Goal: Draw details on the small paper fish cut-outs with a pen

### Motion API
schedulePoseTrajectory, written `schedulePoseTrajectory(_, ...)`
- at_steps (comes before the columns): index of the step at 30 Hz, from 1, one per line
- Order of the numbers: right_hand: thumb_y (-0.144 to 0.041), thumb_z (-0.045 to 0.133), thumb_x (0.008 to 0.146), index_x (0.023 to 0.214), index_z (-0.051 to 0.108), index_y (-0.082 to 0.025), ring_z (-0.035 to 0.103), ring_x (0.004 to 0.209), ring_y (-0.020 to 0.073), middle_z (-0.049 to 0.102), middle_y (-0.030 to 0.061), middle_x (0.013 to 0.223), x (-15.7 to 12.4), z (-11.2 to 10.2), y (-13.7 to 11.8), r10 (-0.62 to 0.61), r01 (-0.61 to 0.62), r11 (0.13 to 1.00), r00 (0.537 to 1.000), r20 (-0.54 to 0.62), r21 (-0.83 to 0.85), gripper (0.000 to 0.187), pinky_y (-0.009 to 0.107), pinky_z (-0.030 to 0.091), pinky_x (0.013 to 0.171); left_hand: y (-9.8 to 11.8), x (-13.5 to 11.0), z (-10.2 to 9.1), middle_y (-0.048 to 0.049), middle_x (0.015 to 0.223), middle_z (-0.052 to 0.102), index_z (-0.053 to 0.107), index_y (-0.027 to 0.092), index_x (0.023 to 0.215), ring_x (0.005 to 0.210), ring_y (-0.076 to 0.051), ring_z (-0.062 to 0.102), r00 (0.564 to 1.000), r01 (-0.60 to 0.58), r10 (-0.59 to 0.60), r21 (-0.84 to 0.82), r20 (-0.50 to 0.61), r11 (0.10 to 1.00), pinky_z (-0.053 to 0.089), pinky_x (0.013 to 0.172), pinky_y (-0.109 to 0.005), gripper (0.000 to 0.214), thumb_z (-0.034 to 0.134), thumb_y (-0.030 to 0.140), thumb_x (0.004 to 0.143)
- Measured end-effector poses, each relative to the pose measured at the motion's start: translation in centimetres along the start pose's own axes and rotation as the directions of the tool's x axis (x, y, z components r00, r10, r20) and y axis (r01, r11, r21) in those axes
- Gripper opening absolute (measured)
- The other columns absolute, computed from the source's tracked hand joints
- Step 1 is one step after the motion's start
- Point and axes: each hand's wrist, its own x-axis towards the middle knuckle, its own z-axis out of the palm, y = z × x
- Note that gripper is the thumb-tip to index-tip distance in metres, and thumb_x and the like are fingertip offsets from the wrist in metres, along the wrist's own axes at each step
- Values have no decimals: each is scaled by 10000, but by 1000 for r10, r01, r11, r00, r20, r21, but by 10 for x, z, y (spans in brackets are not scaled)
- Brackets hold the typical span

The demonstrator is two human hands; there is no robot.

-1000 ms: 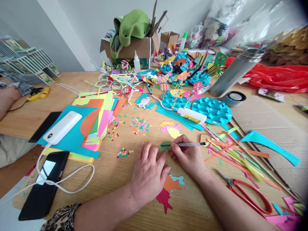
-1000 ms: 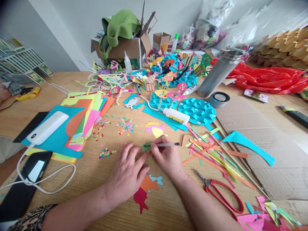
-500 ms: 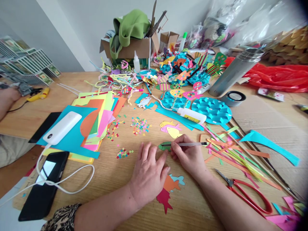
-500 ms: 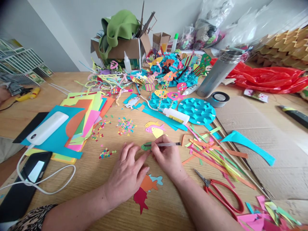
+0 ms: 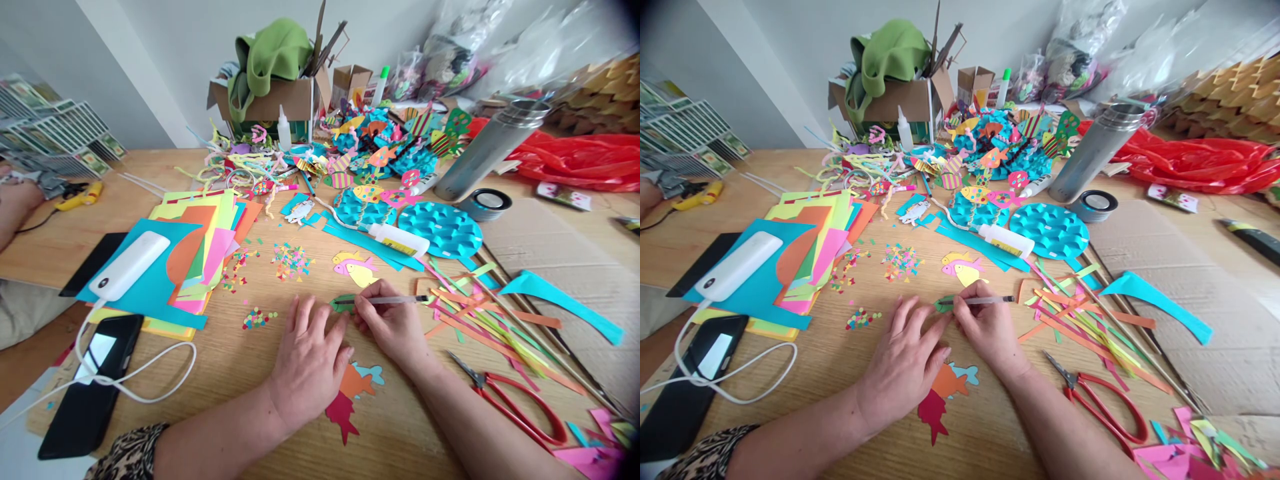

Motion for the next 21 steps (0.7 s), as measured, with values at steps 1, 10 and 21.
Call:
schedulePoseTrajectory(1, -412, 613, 873, 741, 511, -216, 536, 451, 138, 576, -6, 565, 0, 0, 0, 1, -1, 1000, 1000, 2, 1, 257, 245, 433, 412, 0, 0, 0, -83, 1235, 515, 491, 254, 1359, 1318, -333, 328, 1000, 0, 0, -1, 3, 1000, 235, 1142, -590, 439, 553, 344, 934)
schedulePoseTrajectory(10, -434, 625, 859, 727, 508, -218, 535, 440, 139, 575, -8, 552, 0, 0, -2, 18, -18, 1000, 1000, -5, 9, 279, 243, 434, 405, 0, 0, 0, -84, 1213, 523, 495, 264, 1351, 1305, -331, 352, 1000, -8, 8, 13, -23, 1000, 261, 1127, -595, 434, 561, 343, 930)
schedulePoseTrajectory(21, -423, 619, 869, 729, 516, -219, 536, 462, 144, 571, -2, 574, -1, -1, 0, 2, -2, 1000, 1000, -5, -4, 268, 251, 432, 419, 0, 1, 0, -84, 1221, 513, 492, 250, 1362, 1310, -337, 332, 1000, 0, 0, 4, 2, 1000, 216, 1147, -585, 442, 548, 348, 936)
